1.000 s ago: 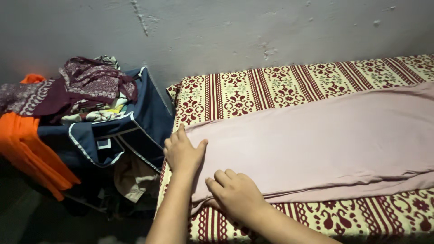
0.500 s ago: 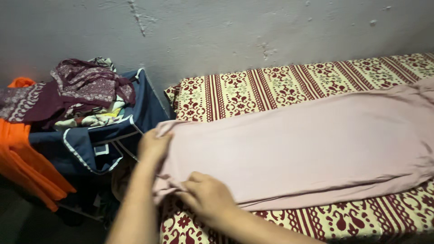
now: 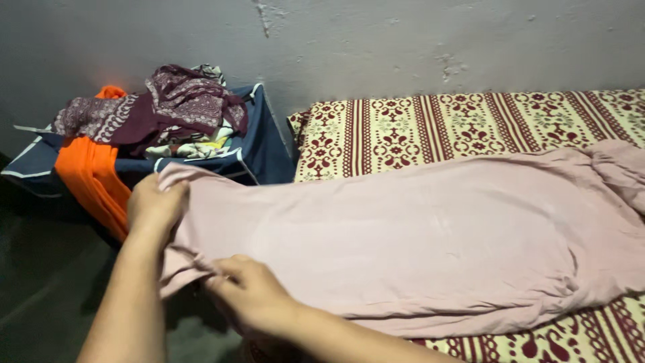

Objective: The person irons a pink garment on a patterned tablecloth. They repeatedly smooth the fabric with their hands and move the iron back and forth across different sections of the garment.

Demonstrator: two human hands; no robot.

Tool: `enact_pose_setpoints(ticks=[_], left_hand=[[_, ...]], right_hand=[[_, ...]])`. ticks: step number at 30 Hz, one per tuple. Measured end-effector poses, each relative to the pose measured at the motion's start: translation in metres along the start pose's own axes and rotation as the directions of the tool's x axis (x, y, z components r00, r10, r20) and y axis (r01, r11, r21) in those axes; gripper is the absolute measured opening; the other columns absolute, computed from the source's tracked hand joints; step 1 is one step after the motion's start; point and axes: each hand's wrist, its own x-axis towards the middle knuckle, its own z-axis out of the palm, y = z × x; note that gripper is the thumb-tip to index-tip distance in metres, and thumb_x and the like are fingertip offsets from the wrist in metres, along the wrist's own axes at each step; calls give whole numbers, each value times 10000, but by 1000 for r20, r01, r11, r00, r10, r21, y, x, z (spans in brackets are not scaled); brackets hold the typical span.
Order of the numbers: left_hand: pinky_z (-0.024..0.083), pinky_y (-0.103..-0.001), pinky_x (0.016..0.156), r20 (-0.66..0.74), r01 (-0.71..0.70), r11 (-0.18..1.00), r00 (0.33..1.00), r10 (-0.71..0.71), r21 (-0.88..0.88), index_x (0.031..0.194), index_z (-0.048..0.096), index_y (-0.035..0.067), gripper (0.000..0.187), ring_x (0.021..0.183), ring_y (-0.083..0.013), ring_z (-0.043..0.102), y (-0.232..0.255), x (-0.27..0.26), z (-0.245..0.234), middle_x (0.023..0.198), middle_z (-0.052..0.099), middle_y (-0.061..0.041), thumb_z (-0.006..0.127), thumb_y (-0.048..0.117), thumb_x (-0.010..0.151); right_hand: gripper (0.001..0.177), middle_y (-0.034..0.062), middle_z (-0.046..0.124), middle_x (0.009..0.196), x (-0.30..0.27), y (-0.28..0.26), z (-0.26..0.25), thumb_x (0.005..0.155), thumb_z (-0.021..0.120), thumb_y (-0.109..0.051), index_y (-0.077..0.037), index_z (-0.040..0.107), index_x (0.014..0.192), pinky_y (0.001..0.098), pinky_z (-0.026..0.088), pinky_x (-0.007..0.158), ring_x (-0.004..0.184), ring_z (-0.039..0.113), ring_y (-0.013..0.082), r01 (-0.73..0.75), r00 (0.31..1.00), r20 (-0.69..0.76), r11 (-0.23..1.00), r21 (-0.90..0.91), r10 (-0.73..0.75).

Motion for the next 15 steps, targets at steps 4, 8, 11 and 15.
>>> enact_pose_setpoints(ticks=[4, 8, 11, 15], left_hand=[[548, -307, 725, 104, -136, 881, 974, 203, -452, 1056, 760, 57, 331, 818, -171, 705, 70, -2, 54, 924, 755, -56, 732, 195, 757], [431, -295, 474, 364, -36, 883, 902, 230, -467, 1149, 715, 70, 390, 544, -117, 558, 163, -18, 151, 729, 663, -26, 639, 139, 773], [511, -340, 571, 419, -45, 882, 868, 267, -469, 1267, 642, 45, 542, 639, -198, 655, 229, -63, 225, 836, 705, -148, 713, 206, 755], [584, -420, 822, 501, -84, 949, 833, 234, -304, 1417, 442, 7, 781, 928, -329, 729, 292, -139, 277, 1098, 688, -225, 742, 311, 763]], right_hand=[[285, 27, 649, 771, -24, -1, -66, 950, 639, -155, -102, 690, 1225, 253, 421, 457, 547, 534, 90, -265, 955, -72, 939, 221, 287], [236, -6, 699, 815, -71, -6, -159, 891, 637, -45, -55, 684, 1122, 246, 446, 451, 546, 560, 51, -182, 946, -255, 978, 101, 202], [216, 25, 632, 748, -115, -17, -231, 865, 629, -37, -54, 682, 1074, 249, 413, 428, 514, 519, 73, -305, 878, -376, 952, 34, 295], [252, 21, 723, 841, -167, -43, -307, 863, 708, -70, -46, 735, 1113, 204, 520, 581, 681, 616, 44, -304, 873, -450, 932, -195, 190]])
